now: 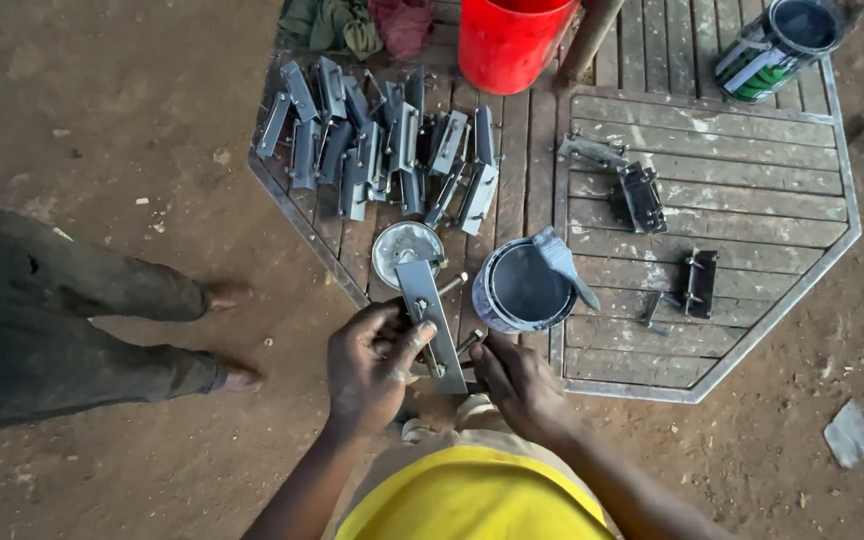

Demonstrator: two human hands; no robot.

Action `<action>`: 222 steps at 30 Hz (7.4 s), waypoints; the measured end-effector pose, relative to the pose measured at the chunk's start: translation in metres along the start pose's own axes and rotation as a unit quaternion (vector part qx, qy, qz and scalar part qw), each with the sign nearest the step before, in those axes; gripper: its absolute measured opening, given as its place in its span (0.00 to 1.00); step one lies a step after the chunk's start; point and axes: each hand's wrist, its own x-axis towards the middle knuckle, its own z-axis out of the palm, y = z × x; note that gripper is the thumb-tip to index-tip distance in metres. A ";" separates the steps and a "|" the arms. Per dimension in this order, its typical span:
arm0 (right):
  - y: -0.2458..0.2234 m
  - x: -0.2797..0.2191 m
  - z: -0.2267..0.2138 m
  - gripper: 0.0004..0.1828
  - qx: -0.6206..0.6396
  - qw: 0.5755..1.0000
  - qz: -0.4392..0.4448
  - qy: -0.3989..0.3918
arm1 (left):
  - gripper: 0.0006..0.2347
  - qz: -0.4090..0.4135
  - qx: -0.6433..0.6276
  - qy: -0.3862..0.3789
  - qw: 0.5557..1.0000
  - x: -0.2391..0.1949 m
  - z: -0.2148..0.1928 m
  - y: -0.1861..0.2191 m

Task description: Painting metal brackets using a brush and paint on a workshop table

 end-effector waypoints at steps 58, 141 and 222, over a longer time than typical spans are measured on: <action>0.074 0.035 -0.128 0.33 -0.150 0.987 -0.054 0.038 | 0.04 -0.044 -0.089 -0.048 0.994 0.073 0.126 0.004; 0.136 0.013 -0.100 0.13 -0.094 0.925 0.335 0.152 | 0.14 0.060 0.329 0.049 0.941 0.449 0.114 -0.397; 0.005 0.013 -0.049 0.20 0.431 0.829 -0.015 0.356 | 0.19 0.018 0.087 -0.148 0.985 0.064 0.125 0.010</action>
